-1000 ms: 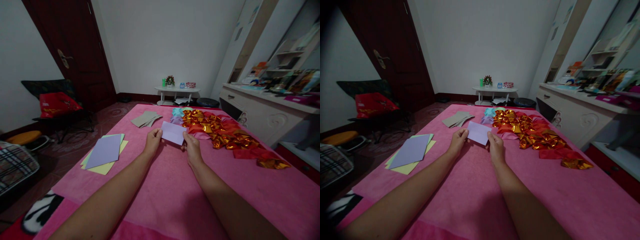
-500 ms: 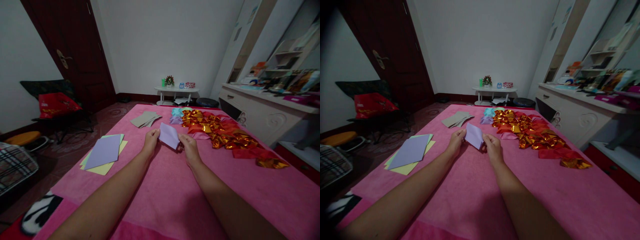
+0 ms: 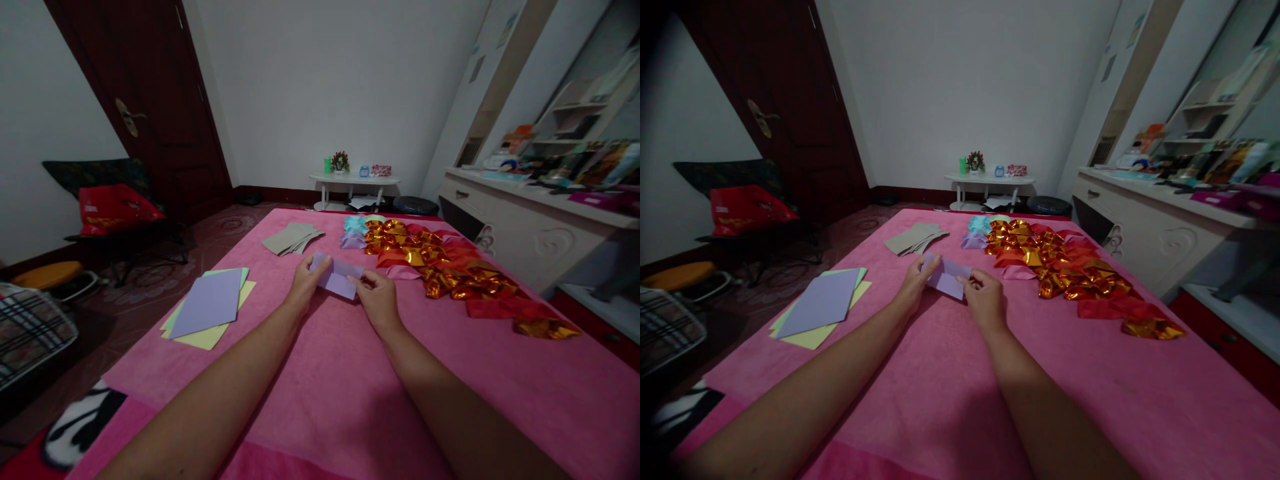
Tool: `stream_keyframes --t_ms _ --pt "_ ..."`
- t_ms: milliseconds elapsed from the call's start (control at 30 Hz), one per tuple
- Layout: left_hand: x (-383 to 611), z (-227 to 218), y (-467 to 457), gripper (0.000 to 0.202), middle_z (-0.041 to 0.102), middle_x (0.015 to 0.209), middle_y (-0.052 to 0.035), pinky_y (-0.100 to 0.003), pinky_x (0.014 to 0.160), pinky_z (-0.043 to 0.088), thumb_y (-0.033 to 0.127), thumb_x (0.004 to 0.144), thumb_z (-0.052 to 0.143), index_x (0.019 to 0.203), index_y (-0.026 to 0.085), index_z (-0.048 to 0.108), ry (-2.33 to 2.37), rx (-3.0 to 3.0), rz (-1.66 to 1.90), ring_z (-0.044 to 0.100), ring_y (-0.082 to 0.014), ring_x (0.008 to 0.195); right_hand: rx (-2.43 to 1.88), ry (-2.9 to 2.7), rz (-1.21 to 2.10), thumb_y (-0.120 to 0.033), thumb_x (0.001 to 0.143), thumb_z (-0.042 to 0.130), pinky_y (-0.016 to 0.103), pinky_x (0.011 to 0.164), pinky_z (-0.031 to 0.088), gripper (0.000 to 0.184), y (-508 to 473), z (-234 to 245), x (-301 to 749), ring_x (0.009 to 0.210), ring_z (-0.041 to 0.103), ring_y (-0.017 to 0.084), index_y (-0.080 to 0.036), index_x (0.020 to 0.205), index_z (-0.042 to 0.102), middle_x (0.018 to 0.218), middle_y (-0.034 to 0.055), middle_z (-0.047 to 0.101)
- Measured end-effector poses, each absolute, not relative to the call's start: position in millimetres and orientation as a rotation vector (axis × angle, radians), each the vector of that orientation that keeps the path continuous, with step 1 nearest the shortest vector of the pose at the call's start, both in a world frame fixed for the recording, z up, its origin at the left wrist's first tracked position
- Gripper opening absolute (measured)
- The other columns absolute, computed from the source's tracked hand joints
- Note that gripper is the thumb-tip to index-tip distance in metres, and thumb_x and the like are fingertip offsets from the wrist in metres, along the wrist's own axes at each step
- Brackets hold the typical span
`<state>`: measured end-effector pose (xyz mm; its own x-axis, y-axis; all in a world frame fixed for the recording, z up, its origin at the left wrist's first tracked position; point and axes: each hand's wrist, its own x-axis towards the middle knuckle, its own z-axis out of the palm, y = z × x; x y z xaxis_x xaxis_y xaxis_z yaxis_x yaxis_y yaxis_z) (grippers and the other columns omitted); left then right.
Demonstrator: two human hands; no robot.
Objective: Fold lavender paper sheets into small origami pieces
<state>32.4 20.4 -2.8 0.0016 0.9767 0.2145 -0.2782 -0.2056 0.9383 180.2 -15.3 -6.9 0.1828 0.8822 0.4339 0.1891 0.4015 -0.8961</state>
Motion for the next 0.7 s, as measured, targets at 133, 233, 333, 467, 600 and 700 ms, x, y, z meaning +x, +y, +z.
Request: stream_keyframes --t_ms 133,233,333,467,600,700 --pt "32.3 -1.1 18.5 0.034 0.058 0.069 0.0009 -0.018 0.053 0.039 0.044 0.069 0.071 0.082 0.014 0.062 0.901 1.195 1.465 0.051 -0.0081 0.059 -1.084 -1.444 0.398 -0.023 0.073 0.064 0.023 0.054 0.036 0.009 -18.7 -2.9 179.2 0.060 0.048 0.013 -0.019 0.065 0.066 0.062 -0.0022 0.052" --pt "31.2 -2.3 19.5 0.033 0.059 0.069 0.0004 -0.018 0.047 0.038 0.042 0.067 0.071 0.082 0.015 0.062 0.911 1.203 1.394 0.051 -0.0082 0.054 -1.080 -1.361 0.380 -0.022 0.073 0.064 0.024 0.057 0.039 0.006 -19.8 0.0 179.8 0.064 0.052 0.014 -0.019 0.073 0.070 0.070 -0.0001 0.059" --pt "30.6 -3.2 20.6 0.030 0.062 0.072 -0.0018 -0.016 0.045 0.039 0.039 0.068 0.069 0.082 0.013 0.063 0.926 1.208 1.337 0.053 -0.0076 0.053 -1.078 -1.261 0.378 -0.022 0.072 0.065 0.025 0.056 0.038 0.006 -19.3 1.1 181.5 0.061 0.050 0.014 -0.018 0.071 0.069 0.069 0.0001 0.059" --pt "33.0 -2.4 19.4 0.043 0.064 0.079 -0.0043 -0.015 0.044 0.039 0.040 0.069 0.070 0.101 0.013 0.059 0.929 1.201 1.334 0.057 -0.0082 0.055 -1.116 -1.230 0.335 -0.023 0.072 0.064 0.023 0.050 0.033 0.006 -17.5 -1.5 183.5 0.052 0.041 0.011 -0.018 0.073 0.067 0.066 -0.0021 0.053" --pt "38.6 1.1 12.6 0.068 0.061 0.089 -0.0042 -0.019 0.046 0.045 0.040 0.065 0.076 0.120 0.019 0.042 0.901 1.158 1.324 0.062 -0.0116 0.059 -1.132 -1.272 0.297 -0.023 0.074 0.064 0.023 0.049 0.032 0.006 -17.7 -5.0 182.3 0.051 0.039 0.009 -0.018 0.076 0.067 0.066 -0.0030 0.050" --pt "41.7 2.3 7.8 0.067 0.058 0.098 -0.0041 -0.022 0.054 0.050 0.036 0.064 0.078 0.118 0.022 0.041 0.865 1.128 1.332 0.063 -0.0127 0.070 -1.116 -1.313 0.429 -0.027 0.076 0.063 0.022 0.044 0.029 0.009 -20.7 -5.6 179.3 0.046 0.038 0.009 -0.018 0.071 0.063 0.057 -0.0046 0.049"
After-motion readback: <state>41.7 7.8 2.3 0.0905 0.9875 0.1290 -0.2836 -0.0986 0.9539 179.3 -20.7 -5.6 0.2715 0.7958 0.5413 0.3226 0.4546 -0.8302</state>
